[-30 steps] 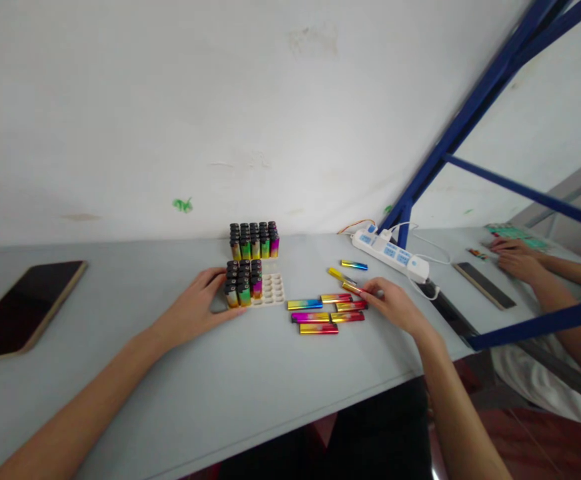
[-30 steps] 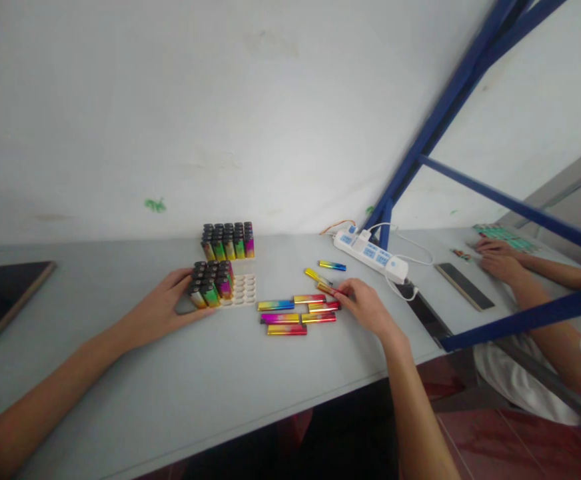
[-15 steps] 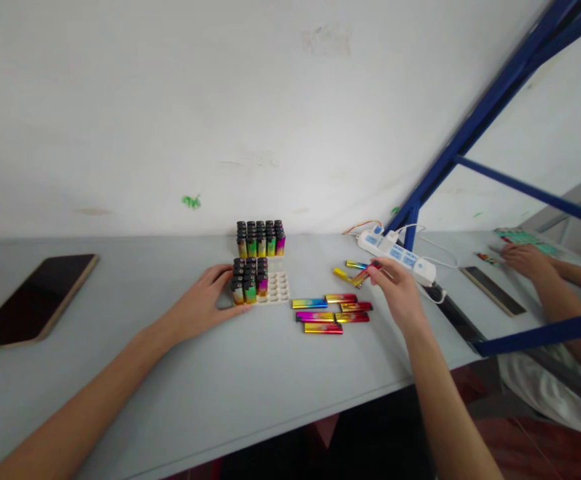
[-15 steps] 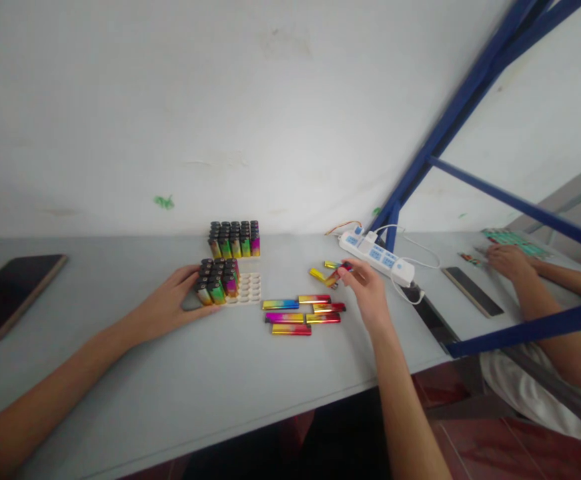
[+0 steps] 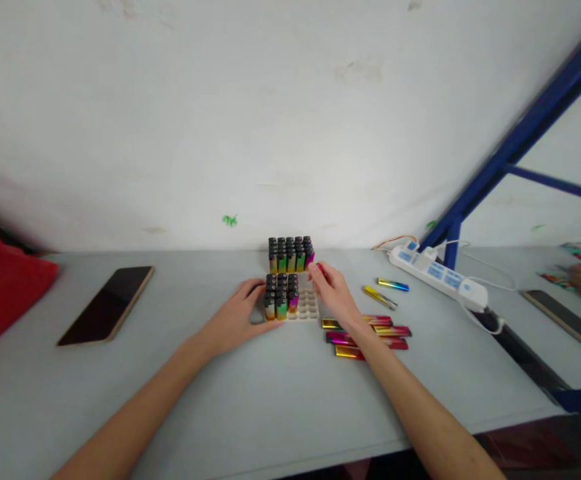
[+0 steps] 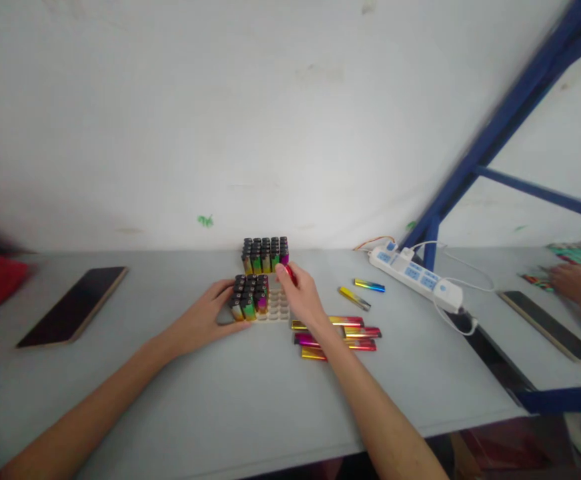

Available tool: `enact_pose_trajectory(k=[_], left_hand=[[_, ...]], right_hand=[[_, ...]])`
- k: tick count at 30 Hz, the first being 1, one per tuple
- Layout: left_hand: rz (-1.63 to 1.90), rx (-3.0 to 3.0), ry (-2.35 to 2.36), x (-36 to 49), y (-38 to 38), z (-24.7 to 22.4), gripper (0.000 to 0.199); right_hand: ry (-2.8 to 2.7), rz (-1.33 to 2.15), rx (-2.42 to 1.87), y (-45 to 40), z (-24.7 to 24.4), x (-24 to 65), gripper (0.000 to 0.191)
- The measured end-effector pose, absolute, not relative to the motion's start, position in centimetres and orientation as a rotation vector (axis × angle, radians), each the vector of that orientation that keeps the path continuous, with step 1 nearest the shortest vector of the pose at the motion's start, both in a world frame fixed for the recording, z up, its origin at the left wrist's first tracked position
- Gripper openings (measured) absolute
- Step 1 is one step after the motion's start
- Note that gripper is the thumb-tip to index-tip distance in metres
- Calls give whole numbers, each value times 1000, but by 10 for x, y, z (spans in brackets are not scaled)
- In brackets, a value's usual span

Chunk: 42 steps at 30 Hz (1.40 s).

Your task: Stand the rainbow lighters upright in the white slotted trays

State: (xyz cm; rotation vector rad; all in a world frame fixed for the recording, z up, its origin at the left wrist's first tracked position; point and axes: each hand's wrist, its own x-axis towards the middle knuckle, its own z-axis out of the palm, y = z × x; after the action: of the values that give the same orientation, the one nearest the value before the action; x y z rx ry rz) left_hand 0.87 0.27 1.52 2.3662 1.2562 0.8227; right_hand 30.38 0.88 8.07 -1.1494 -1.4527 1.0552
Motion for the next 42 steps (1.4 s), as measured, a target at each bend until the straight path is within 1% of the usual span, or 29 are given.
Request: enact_pose_trajectory(k=[3,6,11,13,16,19,21,24,26,30,35,39,42], left_hand=[[807,2355,1255,9,1,18,77],[789,2360,1250,8,0,21,79],[771,2372,1261,8,0,22,80],[769,2380,1259,8,0,22,79],[782,2381,1250,8,1,22,81],[775,2365,1246,9,1,23,82],[769,2352,1252,9,1,24,82],[782,2340,1258,10,1,24,81],[786,2343,1247,10,2,23,82],[781,2357,1247,10,2,22,86],[789,2344,1242,12,2,22,83],[812,2336,1232,14,1,22,80],[831,2342,1225,14,2,20,77]], right_hand=[[-1531,836,-1251,-5,68,296,80],[-1568,811,-1299,-13,63,293,75],[-1599,800,-1305,-13,61,292,51],[-1618,785,-1302,-14,60,293,47],[-1668,787,-1280,-18,62,298,50],[-1779,779,-1206,-20,67,307,46],[-1887,700,-1131,-21,70,314,43],[-2047,525,-1054,-20,74,323,46],[-2142,483,-1071,-20,74,328,47],[-2241,566,-1135,-19,71,334,48],[-2293,590,-1101,-16,68,337,43],[-2395,521,-1142,-23,78,331,39],[-2470,407,-1275,-30,91,320,34]])
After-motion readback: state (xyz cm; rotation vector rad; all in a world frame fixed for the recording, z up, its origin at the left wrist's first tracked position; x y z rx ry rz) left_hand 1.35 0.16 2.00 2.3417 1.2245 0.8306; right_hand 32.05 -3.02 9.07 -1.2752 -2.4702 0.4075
